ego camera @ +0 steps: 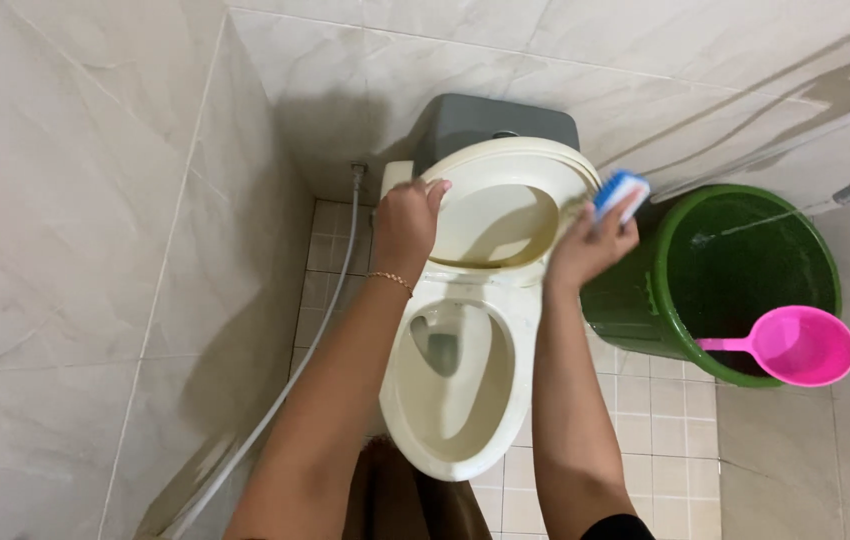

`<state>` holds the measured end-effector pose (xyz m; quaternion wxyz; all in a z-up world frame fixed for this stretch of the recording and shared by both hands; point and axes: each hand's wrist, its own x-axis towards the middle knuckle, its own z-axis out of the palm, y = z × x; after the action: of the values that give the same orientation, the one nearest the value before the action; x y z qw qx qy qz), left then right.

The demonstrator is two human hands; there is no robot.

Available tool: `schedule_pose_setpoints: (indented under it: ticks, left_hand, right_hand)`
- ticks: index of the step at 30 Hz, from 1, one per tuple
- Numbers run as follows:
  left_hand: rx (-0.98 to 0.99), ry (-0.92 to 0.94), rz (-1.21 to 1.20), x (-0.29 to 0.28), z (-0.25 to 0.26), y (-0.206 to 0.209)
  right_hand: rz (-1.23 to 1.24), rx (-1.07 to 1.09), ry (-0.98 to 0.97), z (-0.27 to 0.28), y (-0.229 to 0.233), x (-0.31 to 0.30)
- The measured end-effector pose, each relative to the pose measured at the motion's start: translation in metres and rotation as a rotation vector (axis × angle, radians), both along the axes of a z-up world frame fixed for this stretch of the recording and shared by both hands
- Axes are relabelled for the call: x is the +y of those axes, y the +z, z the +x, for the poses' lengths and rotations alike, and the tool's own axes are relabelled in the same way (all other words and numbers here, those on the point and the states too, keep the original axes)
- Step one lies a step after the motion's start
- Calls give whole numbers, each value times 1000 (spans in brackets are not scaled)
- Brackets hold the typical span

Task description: The recorder cleans the toilet bowl and lid using a brush and liquid detergent.

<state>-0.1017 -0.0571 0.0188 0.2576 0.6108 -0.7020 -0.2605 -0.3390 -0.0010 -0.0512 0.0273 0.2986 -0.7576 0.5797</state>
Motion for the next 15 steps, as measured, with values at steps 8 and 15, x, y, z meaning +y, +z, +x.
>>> schedule_pose_setpoints:
  ticks: [8, 15]
  left_hand:
    - [-166, -2, -691, -1, -70, -34]
    - [-169, -21, -790, -20, -54, -40]
  right_hand:
    - [-19, 384, 187, 2, -5, 12]
    - [137, -405, -17, -23, -109, 47]
